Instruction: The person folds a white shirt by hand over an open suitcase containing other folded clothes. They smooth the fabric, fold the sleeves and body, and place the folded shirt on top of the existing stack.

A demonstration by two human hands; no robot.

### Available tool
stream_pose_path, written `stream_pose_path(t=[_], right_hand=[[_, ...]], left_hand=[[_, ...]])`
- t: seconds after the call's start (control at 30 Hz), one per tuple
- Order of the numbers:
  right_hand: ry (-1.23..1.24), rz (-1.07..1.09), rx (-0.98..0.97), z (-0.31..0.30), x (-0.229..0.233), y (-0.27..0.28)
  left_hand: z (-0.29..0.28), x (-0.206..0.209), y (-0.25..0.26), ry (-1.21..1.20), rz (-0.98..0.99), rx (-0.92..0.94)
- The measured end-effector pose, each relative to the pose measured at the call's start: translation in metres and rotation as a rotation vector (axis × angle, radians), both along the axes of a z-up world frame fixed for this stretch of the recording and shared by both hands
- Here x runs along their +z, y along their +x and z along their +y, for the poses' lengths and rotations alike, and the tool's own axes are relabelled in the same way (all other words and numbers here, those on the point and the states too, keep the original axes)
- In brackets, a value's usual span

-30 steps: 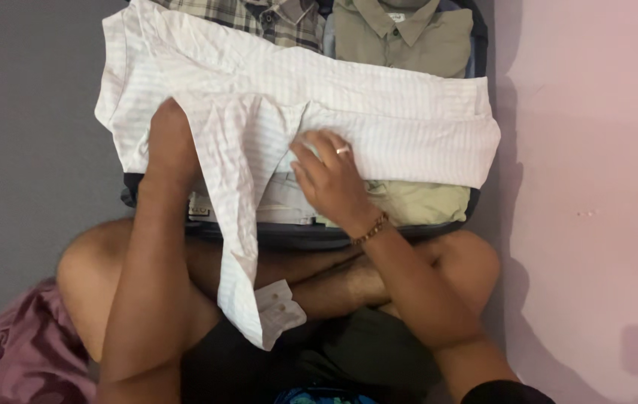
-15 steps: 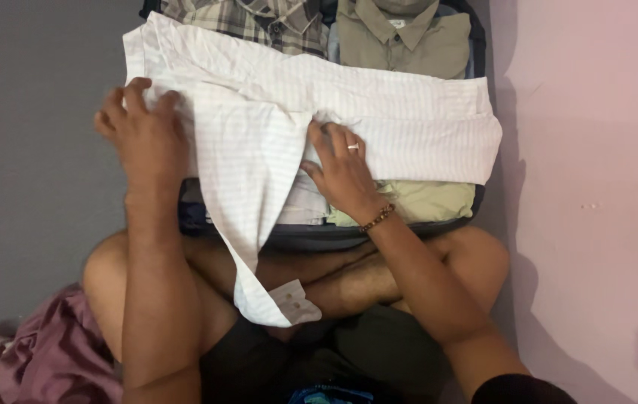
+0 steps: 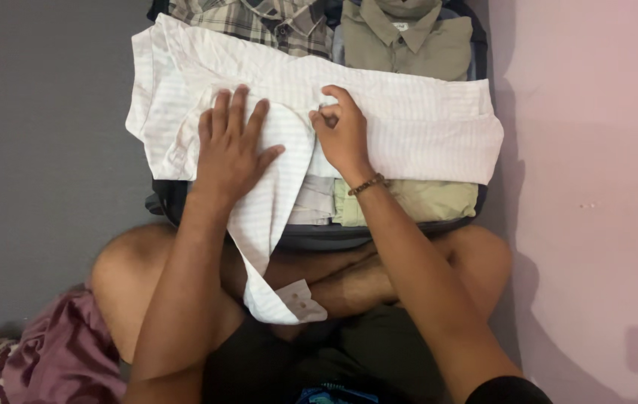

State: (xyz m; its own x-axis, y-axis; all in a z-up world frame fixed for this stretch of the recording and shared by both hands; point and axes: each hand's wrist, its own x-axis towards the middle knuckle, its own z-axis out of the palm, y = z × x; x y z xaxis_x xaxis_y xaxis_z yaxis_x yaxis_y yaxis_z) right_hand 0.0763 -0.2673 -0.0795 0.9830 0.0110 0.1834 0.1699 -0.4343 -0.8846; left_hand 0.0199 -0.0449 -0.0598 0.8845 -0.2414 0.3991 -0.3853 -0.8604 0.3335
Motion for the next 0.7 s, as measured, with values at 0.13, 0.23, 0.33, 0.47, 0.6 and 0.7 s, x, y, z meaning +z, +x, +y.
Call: stream_pose_path(t=[0.13,0.23,0.33,0.47,0.6,0.7], right_hand=[[-0.124,-0.044,-0.056,0.008,0.005,0.018],[-0.219,-0.152,-0.045,0.010,0.009,0.024],[-0.392,-0.342,-0.002,0.013,0.015,0.017],[-0.539,-0.544,0.217,0.019,0.029,0.007],[-0.653,-0.324,0.197,0.014,0.028,0.012],[-0.645,-0.195,0.223,0.009,0.021,0.032]], left_hand=[[0.003,-0.006,0.005,0.044,0.091,0.074],[0.003,-0.011,0.007,0.035,0.146,0.111],[0.006,-0.012,0.008,0.029,0.192,0.146],[0.012,-0.010,0.014,-0.008,0.232,0.189],[0.012,-0.019,0.011,0.005,0.197,0.193],[0.015,-0.022,0.015,0.038,0.172,0.237]])
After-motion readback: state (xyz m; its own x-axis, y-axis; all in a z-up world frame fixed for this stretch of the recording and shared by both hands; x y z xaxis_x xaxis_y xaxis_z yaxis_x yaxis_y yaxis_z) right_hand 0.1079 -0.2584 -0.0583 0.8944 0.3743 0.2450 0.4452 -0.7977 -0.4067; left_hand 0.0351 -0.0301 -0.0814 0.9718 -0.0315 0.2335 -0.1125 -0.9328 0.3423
